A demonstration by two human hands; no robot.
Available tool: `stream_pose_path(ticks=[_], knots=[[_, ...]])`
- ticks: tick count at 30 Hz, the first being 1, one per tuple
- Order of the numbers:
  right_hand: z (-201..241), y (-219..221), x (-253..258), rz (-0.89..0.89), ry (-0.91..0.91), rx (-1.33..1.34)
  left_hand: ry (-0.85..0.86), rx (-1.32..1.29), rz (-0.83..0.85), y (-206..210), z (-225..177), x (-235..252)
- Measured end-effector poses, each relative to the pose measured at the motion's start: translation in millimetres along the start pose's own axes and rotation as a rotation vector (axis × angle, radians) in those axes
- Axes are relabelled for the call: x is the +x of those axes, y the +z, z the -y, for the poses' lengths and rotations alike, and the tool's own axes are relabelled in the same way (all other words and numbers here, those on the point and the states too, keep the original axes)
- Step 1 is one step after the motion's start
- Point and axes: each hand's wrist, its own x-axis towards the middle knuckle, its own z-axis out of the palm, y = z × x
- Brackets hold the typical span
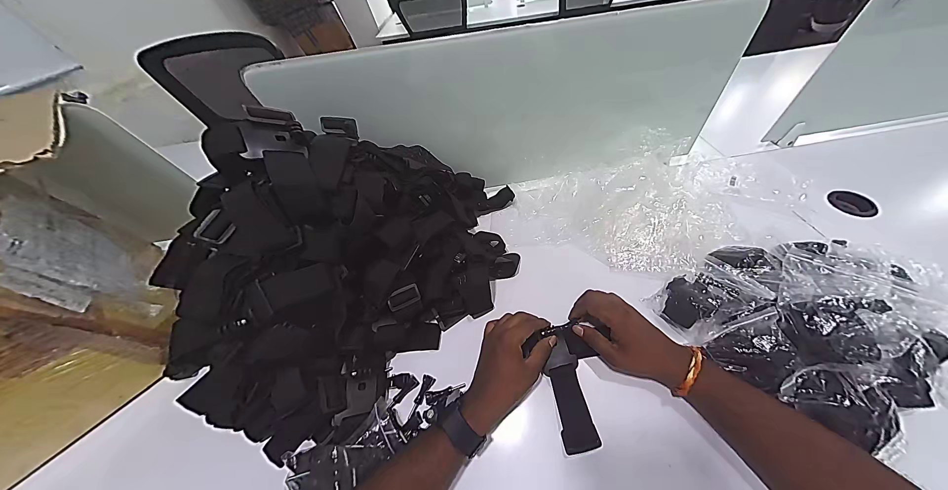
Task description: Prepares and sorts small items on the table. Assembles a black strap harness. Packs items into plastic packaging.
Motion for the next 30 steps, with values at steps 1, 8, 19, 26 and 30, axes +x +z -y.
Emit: stream_pose_path(ticks=[1,8,19,26,30], knots=[[0.2,0.0,0.4,0.006,0.005,-0.005,0.0,-0.002,0.002,-0.2,-0.2,0.0],[5.2,-3.0,-1.5,0.002,0.041,0.025,0.009,-0.001,-0.003,-0.1,0.2,-0.2],[2.3,-2.2,-0.4,0.013,0.022,0.025,0.004,0.009,-0.001,0.3,0.2,-0.4],[1.0,-1.1,-0.5,-0.008,0.018,0.067,0.008,0.002,-0.003,-0.3,-0.2,0.0],[-0.8,-1.0,0.2,0.0,0.036,0.098,0.0,0.009,0.001,0.4,0.4,0.1]])
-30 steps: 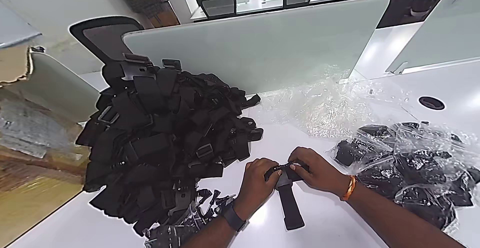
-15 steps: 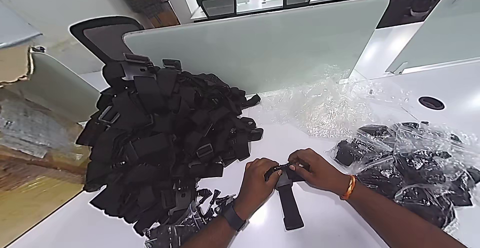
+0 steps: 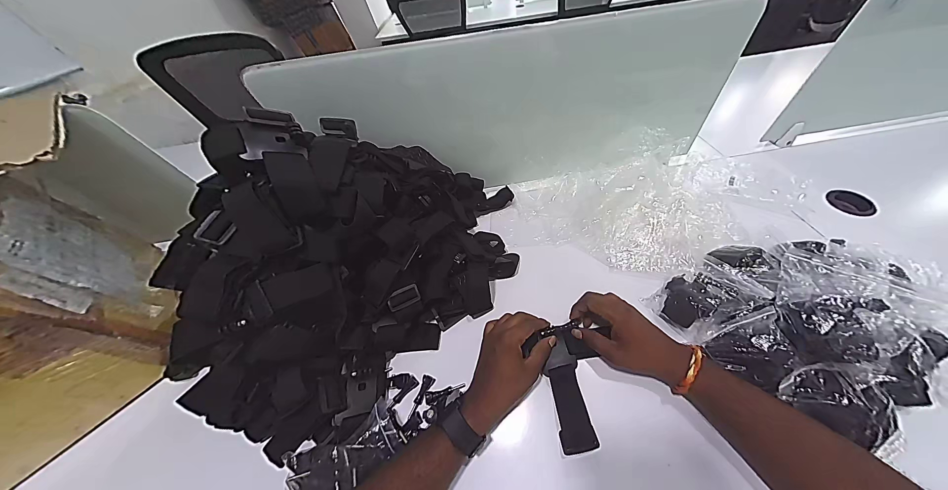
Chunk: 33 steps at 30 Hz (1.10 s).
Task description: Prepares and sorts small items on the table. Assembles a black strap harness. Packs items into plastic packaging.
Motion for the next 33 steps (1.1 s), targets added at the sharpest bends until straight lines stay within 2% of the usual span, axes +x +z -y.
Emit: stream_pose_path(ticks=[10,20,33], knots=[[2,-1,1,0.059,0.0,-0.115,0.006,0.005,-0.007,0,0,0],[-1,-3,0,0.05,0.022,-0.033,0.016,0.005,-0.002,0,0,0],[10,2,4,0.123,-0.013,-0.23,0.009,0.028,0.016,-1,-2,0]])
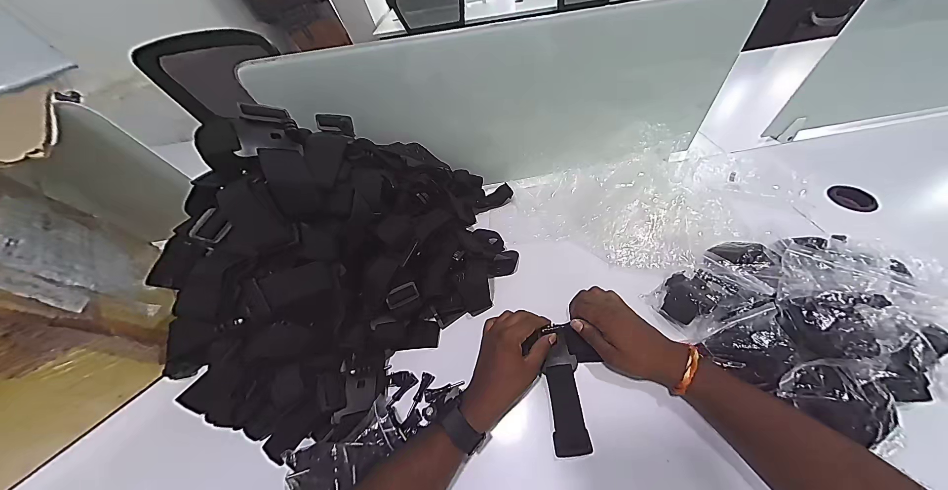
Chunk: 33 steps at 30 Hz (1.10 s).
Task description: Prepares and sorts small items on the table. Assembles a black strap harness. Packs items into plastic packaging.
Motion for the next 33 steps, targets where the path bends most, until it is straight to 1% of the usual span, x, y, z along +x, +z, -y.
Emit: stream_pose_path(ticks=[5,10,14,18,26,28,31,33], knots=[[1,1,0,0.011,0.024,0.006,0.007,0.014,0.009,0,-1,-1],[-8,-3,-3,-0.019,-0.056,0.088,0.028,0.035,0.013,0,-2,-1],[-11,-8,-5,-0.062,-0.06,0.145,0.021,0.019,0.011,1,0,-1],[-11,-6,-4,-0.065,-0.114,0.058,0.016,0.015,0.026,0,0,-1],[-5,-8,0,0.003,-0.196,-0.172,0.012,0.02,0.05,-2,-2,-1],[-4,-6,0,0.006,-0.17,-0.164,0.018,0.023,0.054,-2,-3,-1],[-1,-2,-1,0.0,-0.074,-0.01,0.028,0.026,0.046,-2,-3,-1],[0,-2,0,0.003,-0.046,0.053,0.036,0.028,0.037,-2,-3,-2]])
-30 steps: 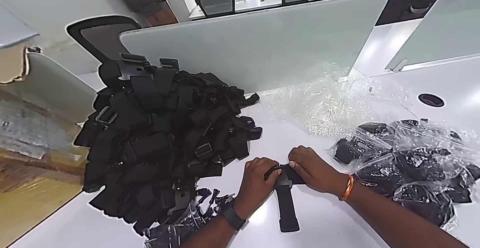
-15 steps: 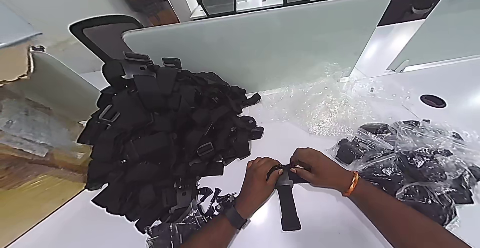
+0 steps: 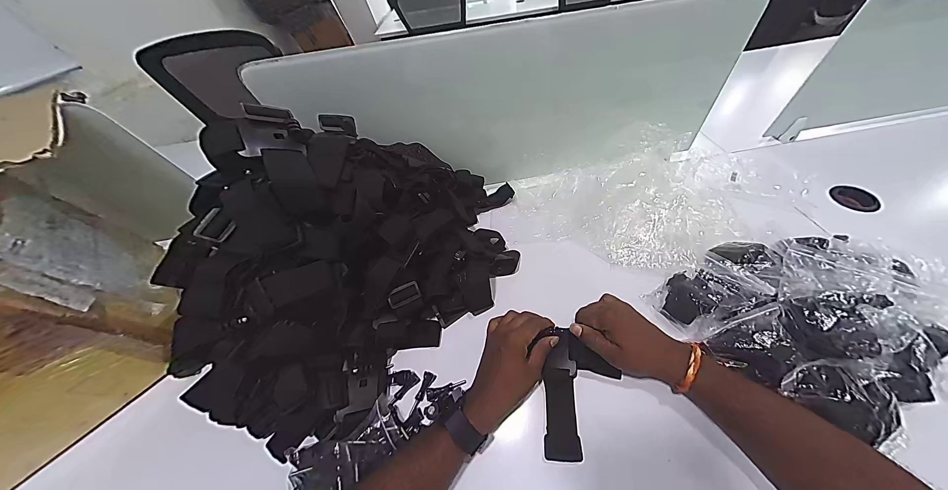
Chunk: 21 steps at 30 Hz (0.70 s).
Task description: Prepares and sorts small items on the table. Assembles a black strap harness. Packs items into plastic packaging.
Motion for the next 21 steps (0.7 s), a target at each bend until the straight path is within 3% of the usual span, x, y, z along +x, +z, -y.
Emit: stream_pose_path(ticks=[7,21], knots=[[1,-6,-5,-0.019,0.01,-0.049,0.002,0.002,-0.014,1,1,0],[-6,-8,-4,-0.033,-0.161,-0.213,0.0,-0.011,-0.012,1,1,0]])
